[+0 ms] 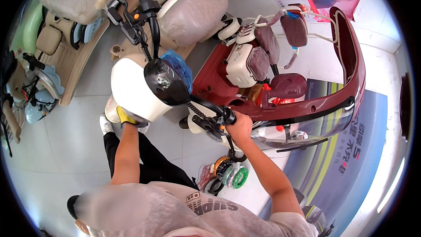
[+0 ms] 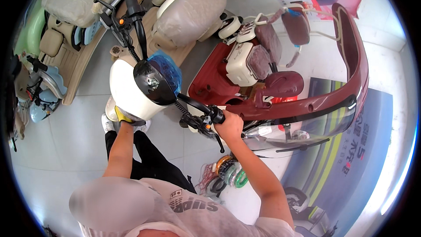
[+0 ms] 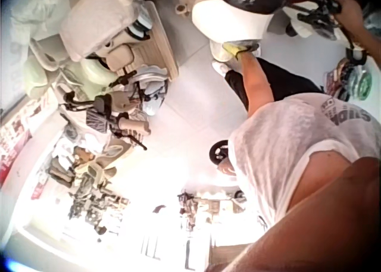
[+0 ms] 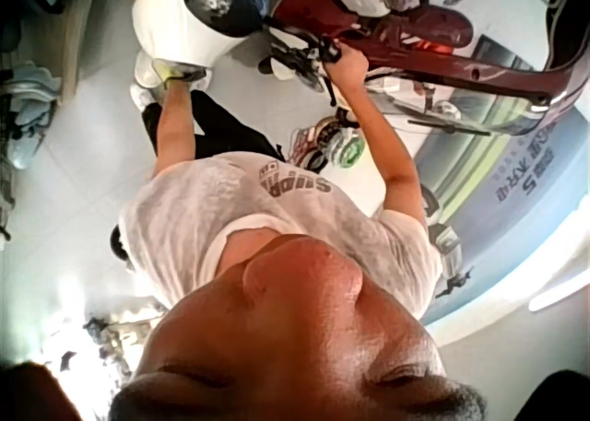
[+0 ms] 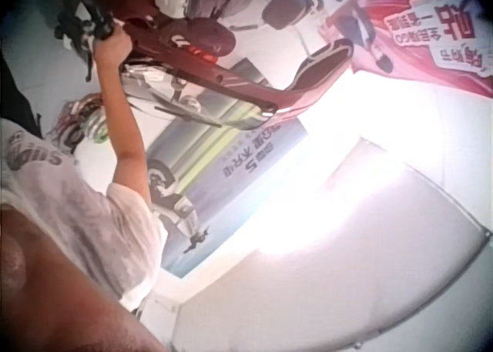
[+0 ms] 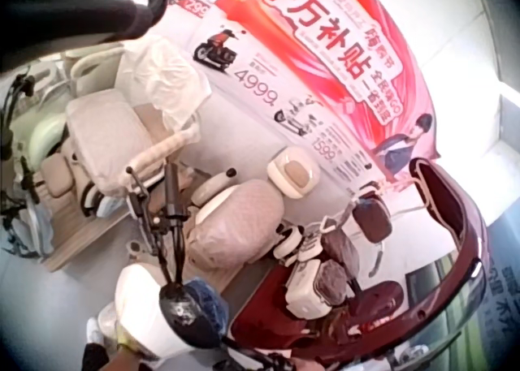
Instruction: The person wipes the exterior and interior surfaces of a motorcycle canopy windshield with a cloth, then wipes the handlebars and a front rack of another scooter.
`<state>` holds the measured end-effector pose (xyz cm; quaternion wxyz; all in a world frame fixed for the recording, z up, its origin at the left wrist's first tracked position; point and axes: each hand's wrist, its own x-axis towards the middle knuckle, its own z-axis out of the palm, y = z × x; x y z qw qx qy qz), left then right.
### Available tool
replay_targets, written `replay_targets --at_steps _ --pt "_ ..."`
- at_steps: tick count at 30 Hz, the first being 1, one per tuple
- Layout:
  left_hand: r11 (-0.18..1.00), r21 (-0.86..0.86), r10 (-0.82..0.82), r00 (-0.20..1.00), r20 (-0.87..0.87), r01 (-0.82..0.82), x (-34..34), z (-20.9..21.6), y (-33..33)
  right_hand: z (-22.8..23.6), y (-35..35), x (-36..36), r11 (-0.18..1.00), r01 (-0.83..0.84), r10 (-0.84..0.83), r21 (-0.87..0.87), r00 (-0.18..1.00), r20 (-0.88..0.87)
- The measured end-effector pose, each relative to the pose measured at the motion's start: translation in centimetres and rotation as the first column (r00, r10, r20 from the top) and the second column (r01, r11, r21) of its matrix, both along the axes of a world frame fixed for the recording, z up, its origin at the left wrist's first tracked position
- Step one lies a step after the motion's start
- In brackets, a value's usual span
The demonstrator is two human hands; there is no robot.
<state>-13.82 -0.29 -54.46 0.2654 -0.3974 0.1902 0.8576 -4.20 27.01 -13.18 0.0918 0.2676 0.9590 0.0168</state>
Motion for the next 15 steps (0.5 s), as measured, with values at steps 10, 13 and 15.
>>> replay_targets --at_steps 10,13,15 --pt "0.84 -0.475 -0.384 0.905 -0.181 0.261 -10.0 -4.1 -4.0 -0.2 0.7 -0.1 0.998 0.023 -0.023 -0.057 1.0 0.002" --pt "0.806 -0.533 -0.405 0.896 -0.18 0.257 -11.9 -5.2 -4.3 0.1 0.6 -0.4 0.997 0.034 -0.032 -0.066 0.999 0.026" --pt "0.801 -0.544 -0.402 0.898 -0.178 0.251 -12.2 -6.1 -4.2 0.6 0.4 -0.2 0.997 0.067 -0.065 -0.034 0.996 0.06"
